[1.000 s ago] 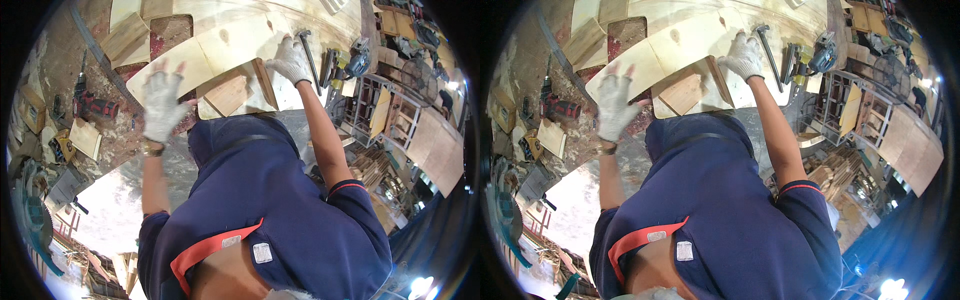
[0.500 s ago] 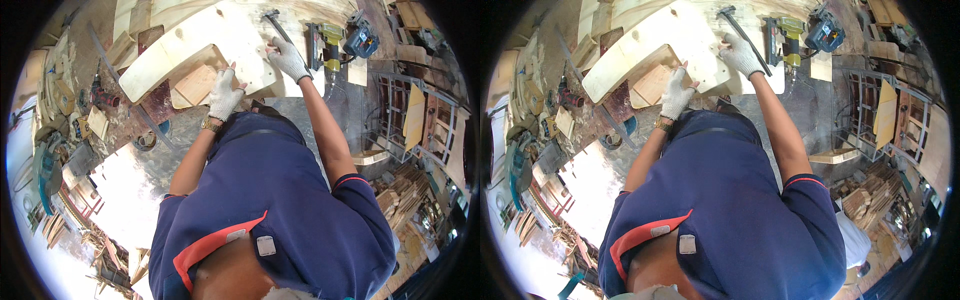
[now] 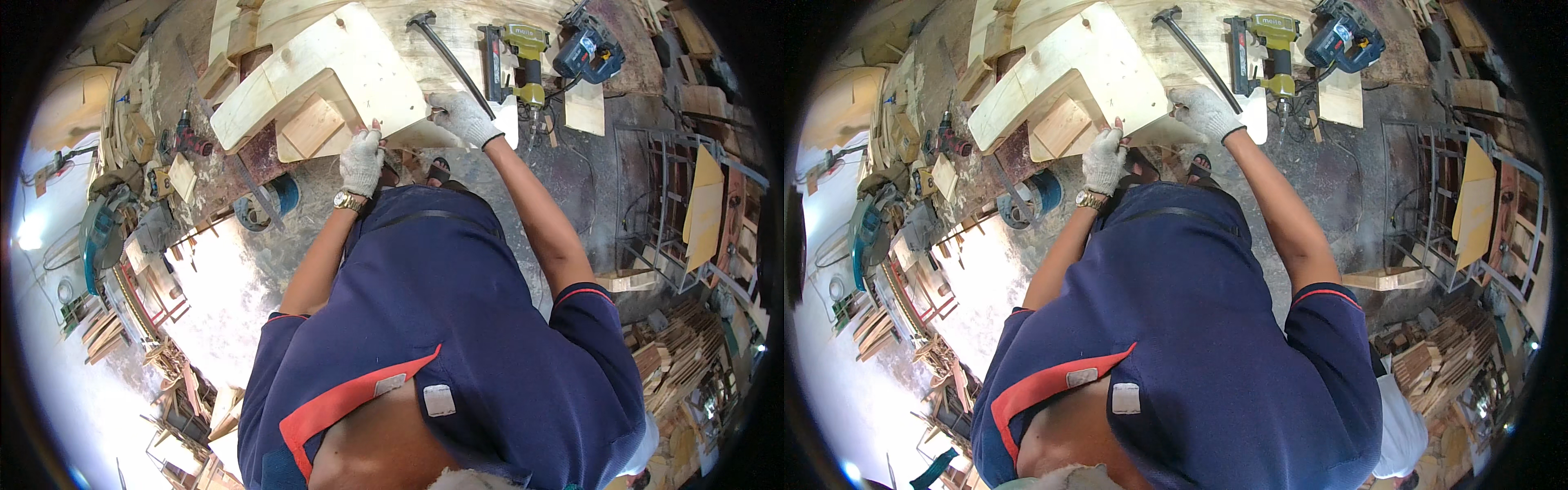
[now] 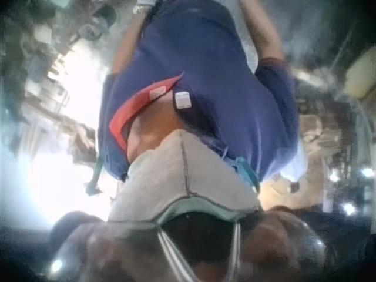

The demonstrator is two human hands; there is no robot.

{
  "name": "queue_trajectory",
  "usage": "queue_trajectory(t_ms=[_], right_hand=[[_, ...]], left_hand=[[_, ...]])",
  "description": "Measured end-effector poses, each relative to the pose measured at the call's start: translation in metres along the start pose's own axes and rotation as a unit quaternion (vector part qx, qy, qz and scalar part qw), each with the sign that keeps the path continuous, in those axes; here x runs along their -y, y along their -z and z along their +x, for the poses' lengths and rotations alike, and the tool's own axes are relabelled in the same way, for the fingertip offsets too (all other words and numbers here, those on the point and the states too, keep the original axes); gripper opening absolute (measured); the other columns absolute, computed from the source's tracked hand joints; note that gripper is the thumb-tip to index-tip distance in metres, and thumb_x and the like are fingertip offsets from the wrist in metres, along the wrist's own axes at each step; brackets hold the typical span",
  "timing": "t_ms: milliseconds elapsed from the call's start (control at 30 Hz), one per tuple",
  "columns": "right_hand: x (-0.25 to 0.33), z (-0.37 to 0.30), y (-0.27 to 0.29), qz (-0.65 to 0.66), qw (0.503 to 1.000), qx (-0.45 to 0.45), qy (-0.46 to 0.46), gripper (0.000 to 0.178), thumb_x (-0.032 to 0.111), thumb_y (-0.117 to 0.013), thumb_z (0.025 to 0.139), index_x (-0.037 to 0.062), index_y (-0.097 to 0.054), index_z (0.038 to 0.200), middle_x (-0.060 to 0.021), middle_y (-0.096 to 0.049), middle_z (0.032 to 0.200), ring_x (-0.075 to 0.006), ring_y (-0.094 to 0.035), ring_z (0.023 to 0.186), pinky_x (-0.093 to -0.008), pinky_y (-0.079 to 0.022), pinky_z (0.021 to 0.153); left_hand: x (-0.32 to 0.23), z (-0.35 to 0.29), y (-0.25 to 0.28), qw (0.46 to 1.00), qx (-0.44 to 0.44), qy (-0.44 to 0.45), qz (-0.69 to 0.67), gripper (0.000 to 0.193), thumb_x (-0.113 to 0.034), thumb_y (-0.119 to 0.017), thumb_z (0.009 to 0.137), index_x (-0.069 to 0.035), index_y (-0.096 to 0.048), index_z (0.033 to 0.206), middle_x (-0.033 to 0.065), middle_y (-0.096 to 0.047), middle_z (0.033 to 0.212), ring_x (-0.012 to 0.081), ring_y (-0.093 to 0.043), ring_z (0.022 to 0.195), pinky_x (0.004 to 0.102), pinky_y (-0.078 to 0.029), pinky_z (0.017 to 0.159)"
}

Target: The person assembles a wooden furniture component by aligning pieces, using a nail gun to fasten them, and tapping with a hammer. They also use a drill to create holes in the wood and continue joining parts together.

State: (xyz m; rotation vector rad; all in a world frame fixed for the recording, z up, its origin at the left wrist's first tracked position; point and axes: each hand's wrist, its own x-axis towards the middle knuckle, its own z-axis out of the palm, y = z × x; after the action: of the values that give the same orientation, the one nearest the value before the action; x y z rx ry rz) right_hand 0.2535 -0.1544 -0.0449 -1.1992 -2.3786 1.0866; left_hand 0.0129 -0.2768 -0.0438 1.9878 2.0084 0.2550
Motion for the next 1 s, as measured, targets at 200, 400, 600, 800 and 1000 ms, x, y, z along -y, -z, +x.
queue_trajectory(t_ms=[200,400,600,800,1000], right_hand=[[-0.008,0.006,0.003,-0.01,0.999,0.005,0.05,0.033,0.01,-0.065,0.083,0.005,-0.069,0.116,-0.0213,-0.071,0.098,-0.0374,-0.069,0.092,-0.0422,-0.054,0.081],[-0.004,0.005,0.005,0.051,0.998,0.007,0.043,0.03,0.009,-0.065,0.085,0.0047,-0.07,0.114,-0.0221,-0.072,0.099,-0.0366,-0.071,0.091,-0.0402,-0.055,0.08],[-0.008,0.001,0.005,0.063,0.998,0.021,-0.023,0.042,0.005,-0.063,0.083,0.0065,-0.069,0.124,-0.0193,-0.074,0.105,-0.0281,-0.073,0.096,-0.0359,-0.055,0.083],[-0.022,-0.018,-0.021,0.237,0.969,-0.039,-0.061,0.049,0.007,-0.063,0.083,0.0036,-0.066,0.131,-0.0171,-0.074,0.115,-0.0228,-0.071,0.102,-0.0326,-0.053,0.091],[-0.013,-0.028,-0.038,0.23,0.963,-0.112,-0.081,0.038,0.022,-0.068,0.087,0.0022,-0.071,0.12,-0.0211,-0.074,0.102,-0.0301,-0.072,0.093,-0.0348,-0.054,0.086]], left_hand=[[0.006,-0.001,-0.005,0.997,-0.044,-0.055,-0.007,0.031,-0.013,-0.068,0.086,-0.006,-0.063,0.115,0.0151,-0.066,0.099,0.0337,-0.065,0.095,0.0443,-0.054,0.078],[0.009,-0.001,-0.008,0.996,-0.059,-0.072,0.0,0.044,-0.01,-0.067,0.089,-0.005,-0.058,0.132,0.0153,-0.065,0.096,0.0347,-0.066,0.09,0.0442,-0.054,0.073],[0.003,-0.002,-0.004,0.998,-0.046,-0.043,0.019,0.036,-0.016,-0.066,0.089,-0.006,-0.063,0.124,0.0158,-0.066,0.097,0.034,-0.065,0.093,0.0442,-0.054,0.077],[-0.003,-0.003,0.002,0.998,-0.057,-0.031,0.008,0.045,-0.02,-0.063,0.094,-0.005,-0.058,0.136,0.0166,-0.066,0.1,0.0356,-0.065,0.095,0.0447,-0.055,0.078],[-0.007,-0.004,0.011,0.999,-0.015,-0.012,-0.029,0.048,-0.023,-0.066,0.093,-0.004,-0.057,0.137,0.0181,-0.065,0.103,0.0379,-0.065,0.097,0.0464,-0.053,0.079]])
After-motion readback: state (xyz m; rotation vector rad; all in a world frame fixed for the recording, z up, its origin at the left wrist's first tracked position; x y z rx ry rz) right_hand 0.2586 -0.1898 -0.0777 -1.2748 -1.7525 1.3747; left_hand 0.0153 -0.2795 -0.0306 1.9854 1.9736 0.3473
